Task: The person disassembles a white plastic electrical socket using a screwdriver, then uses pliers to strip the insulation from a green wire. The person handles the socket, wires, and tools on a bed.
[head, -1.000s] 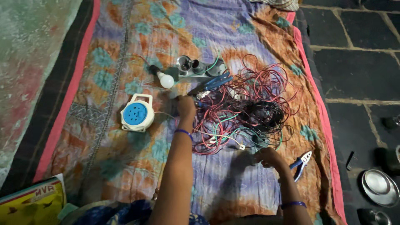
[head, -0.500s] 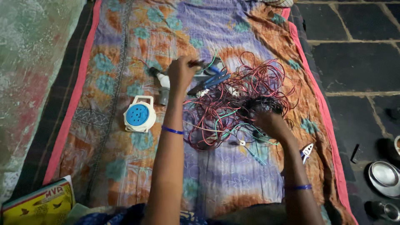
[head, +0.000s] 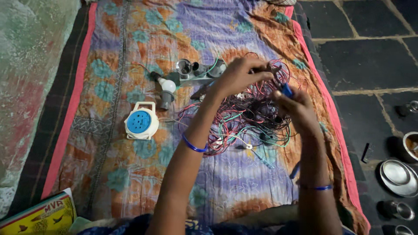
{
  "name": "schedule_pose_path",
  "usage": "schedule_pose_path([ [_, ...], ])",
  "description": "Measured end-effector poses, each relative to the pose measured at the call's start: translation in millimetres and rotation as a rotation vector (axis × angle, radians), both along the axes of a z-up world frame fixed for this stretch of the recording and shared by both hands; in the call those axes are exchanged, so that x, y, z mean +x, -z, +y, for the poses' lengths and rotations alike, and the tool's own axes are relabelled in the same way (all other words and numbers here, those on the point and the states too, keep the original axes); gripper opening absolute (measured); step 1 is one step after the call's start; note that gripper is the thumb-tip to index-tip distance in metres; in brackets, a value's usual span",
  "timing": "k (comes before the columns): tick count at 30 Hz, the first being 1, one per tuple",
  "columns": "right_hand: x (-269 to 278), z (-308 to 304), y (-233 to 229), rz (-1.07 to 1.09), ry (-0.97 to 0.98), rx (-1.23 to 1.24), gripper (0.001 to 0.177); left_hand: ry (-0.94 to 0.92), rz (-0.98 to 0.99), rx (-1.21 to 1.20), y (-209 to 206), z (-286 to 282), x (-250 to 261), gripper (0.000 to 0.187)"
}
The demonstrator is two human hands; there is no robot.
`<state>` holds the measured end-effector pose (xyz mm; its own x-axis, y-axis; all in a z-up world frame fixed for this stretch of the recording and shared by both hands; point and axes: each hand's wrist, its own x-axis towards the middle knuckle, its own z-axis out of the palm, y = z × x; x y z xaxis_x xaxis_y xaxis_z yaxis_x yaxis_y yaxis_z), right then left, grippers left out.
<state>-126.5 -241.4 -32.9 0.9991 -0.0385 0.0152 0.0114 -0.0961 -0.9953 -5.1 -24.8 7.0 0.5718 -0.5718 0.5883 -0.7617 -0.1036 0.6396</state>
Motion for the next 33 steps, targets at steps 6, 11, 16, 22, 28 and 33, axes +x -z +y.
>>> schedule_pose_path([
  [6, -19.8, 9.4, -34.9, 0.047, -0.171, 0.558, 0.034, 0.242, 0.434, -0.197, -5.1, -36.9, -20.4, 0.038],
  [11, -39.4, 43.8, -66.9, -0.042, -0.22, 0.624, 0.055, 0.111, 0.258, -0.346, -8.7, -69.3, -41.0, 0.047],
  [16, -46.3, 54.1, -67.0, -0.058, -0.044, 0.692, 0.045, -0.003, 0.135, -0.354, -11.7, -88.7, -44.3, 0.075],
  [22, -30.8, 40.9, -29.6, -0.047, 0.086, 0.7, 0.024, -0.019, 0.189, -0.408, -15.2, -86.3, -56.0, 0.071],
  [28, -11.3, -45.7, -17.2, -0.111, 0.3, 0.852, 0.008, 0.169, 0.192, -0.538, -11.1, -89.4, -61.9, 0.055],
  [33, -43.3, -133.2, -37.5, -0.319, 0.302, 0.863, 0.024, 0.111, 0.28, 0.092, 36.1, -90.4, -46.9, 0.027],
])
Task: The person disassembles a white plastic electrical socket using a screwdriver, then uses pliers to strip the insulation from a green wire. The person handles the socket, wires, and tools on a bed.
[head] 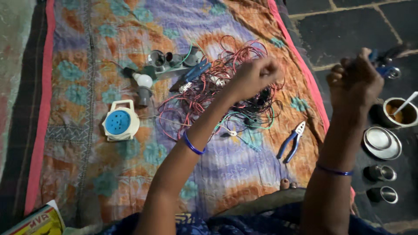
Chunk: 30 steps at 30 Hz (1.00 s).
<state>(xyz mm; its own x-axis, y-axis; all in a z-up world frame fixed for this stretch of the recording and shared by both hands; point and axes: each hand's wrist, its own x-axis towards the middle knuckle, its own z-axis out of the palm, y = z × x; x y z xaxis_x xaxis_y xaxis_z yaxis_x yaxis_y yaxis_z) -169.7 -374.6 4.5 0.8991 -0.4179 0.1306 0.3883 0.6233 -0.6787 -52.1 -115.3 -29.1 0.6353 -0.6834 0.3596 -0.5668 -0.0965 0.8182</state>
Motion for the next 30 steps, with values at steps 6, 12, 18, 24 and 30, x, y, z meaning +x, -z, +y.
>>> schedule_pose_path([
  [6, -9.1, -1.0, -1.2, 0.076, 0.175, -0.064, 0.014, 0.282, -0.141, 0.828, 103.9, -17.4, -12.1, 0.027],
  [12, -3.0, 6.3, 41.7, 0.652, -0.045, -0.657, 0.023, 0.361, 0.204, 0.876, 144.4, 23.2, 39.2, 0.021],
  [18, 0.0, 2.7, 176.5, 0.837, -0.001, -0.617, 0.021, -0.101, 0.455, 0.506, 69.7, 136.8, 133.2, 0.016],
  [24, 0.3, 0.4, 254.2, 0.883, -0.066, -0.729, 0.022, -0.875, -0.23, 0.662, 71.0, 170.2, 146.2, 0.014],
  [30, -2.5, 26.5, 259.4, 0.682, -0.129, -1.094, 0.02, -0.835, -0.133, 0.786, 109.5, 122.3, 107.5, 0.032],
])
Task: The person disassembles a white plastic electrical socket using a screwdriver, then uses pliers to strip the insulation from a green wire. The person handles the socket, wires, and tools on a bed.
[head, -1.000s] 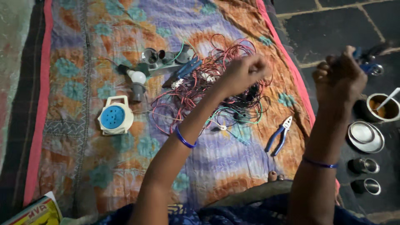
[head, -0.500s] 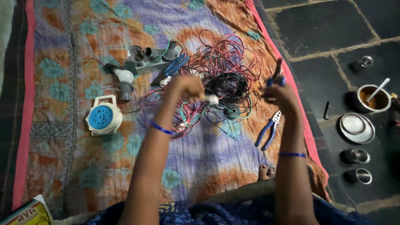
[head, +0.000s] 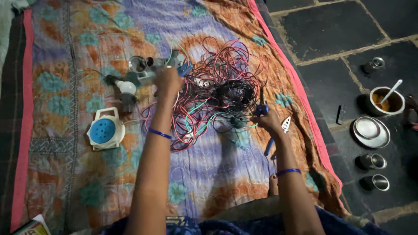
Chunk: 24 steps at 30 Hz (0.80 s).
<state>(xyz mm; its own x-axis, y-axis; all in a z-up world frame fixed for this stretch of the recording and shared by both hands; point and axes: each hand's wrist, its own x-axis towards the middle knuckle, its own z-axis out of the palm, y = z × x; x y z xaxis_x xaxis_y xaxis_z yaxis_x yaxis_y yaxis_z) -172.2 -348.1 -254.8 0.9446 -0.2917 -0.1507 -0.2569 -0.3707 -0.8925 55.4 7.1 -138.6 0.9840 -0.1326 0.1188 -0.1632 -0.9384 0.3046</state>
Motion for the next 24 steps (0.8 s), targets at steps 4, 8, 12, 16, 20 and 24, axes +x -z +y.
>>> schedule_pose_path([
  [4, 8.9, 21.0, -19.4, -0.02, 0.104, 0.068, 0.024, 0.247, -0.068, -0.143, 2.9, -54.1, -31.0, 0.034],
  [8, 17.4, 19.3, -89.4, -0.224, 0.169, 0.128, 0.017, 0.562, -0.026, -0.273, 12.4, -102.3, -57.3, 0.042],
  [12, 11.8, 18.9, -185.2, -0.435, 0.098, 0.322, 0.006, 0.936, 0.115, -0.348, 36.7, -136.8, -73.7, 0.063],
  [16, -12.4, 30.1, -267.3, -0.645, 0.055, 0.277, 0.008, 0.929, 0.289, -0.423, 50.7, -138.9, -78.8, 0.037],
  [20, -37.7, 28.3, -319.5, -0.874, 0.096, 0.456, 0.016, 0.708, 0.312, -0.412, 36.5, -119.8, -76.7, 0.025],
  [24, -52.5, 12.8, -337.1, -1.086, 0.308, 0.701, 0.026, 0.799, 0.282, -0.376, -2.9, -114.5, -69.3, 0.031],
])
